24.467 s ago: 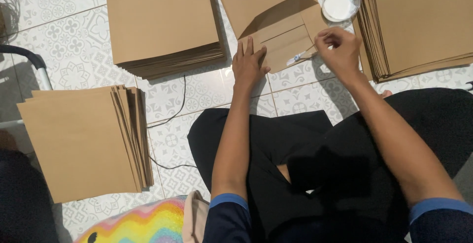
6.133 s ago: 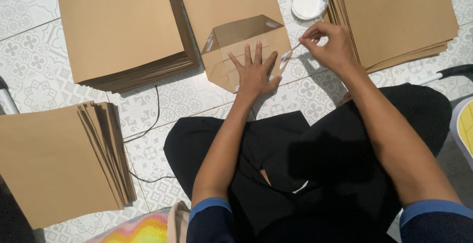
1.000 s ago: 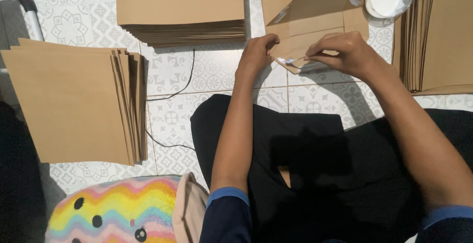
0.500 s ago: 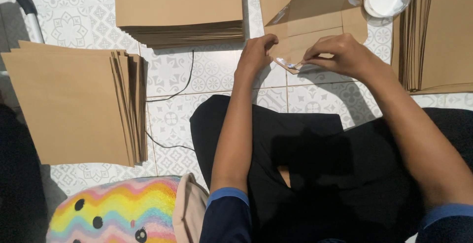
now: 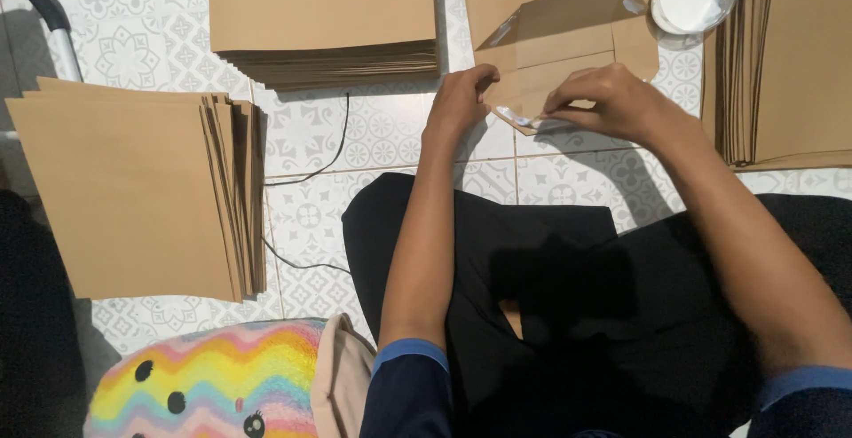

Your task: Applying glue to the bottom flaps of brown paper bags and folding them to seal the bottom.

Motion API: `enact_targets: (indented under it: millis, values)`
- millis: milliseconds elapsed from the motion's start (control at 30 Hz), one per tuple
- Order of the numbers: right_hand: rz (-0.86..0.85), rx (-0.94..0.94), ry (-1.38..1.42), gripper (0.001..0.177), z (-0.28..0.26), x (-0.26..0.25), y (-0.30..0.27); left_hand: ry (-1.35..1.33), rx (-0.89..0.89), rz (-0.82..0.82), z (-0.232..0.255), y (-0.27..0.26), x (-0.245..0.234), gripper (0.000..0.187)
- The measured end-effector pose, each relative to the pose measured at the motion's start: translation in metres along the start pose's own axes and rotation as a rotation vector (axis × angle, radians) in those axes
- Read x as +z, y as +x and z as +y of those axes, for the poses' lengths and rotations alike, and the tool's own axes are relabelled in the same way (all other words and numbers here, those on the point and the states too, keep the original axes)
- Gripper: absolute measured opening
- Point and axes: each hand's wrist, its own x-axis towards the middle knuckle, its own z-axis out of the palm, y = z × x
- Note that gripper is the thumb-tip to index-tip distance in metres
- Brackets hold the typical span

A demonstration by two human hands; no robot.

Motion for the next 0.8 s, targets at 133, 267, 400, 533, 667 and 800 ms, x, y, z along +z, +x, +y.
enact_targets:
  millis: [133,267,400,533,667,800]
  values:
    - [0.042,0.020,0.010,0.011,0.003,-0.003,-0.002,0.002,0.005,0.012,0.006,-0.004,0.000,0.051]
    - [0.074,-0.013,0.007,0.012,0.001,0.007,0.004,0.002,-0.010,0.013,0.004,-0.002,0.001,0.051]
    - [0.016,-0.004,-0.002,0.012,0.005,0.008,0.001,-0.014,-0.020,0.020,0.011,-0.007,-0.003,0.052]
    - [0.022,0.027,0.063,0.012,0.028,-0.010,-0.011,0.005,0.000,0.020,0.002,-0.002,0.004,0.053]
    - [0.418,0.011,-0.005,0.015,0.071,-0.044,-0.043,0.083,-0.037,0.127,0.000,-0.001,0.007,0.049]
    - [0.794,-0.036,-0.125,0.019,0.103,-0.075,-0.070,0.143,-0.066,0.028,-0.006,0.003,0.002,0.048]
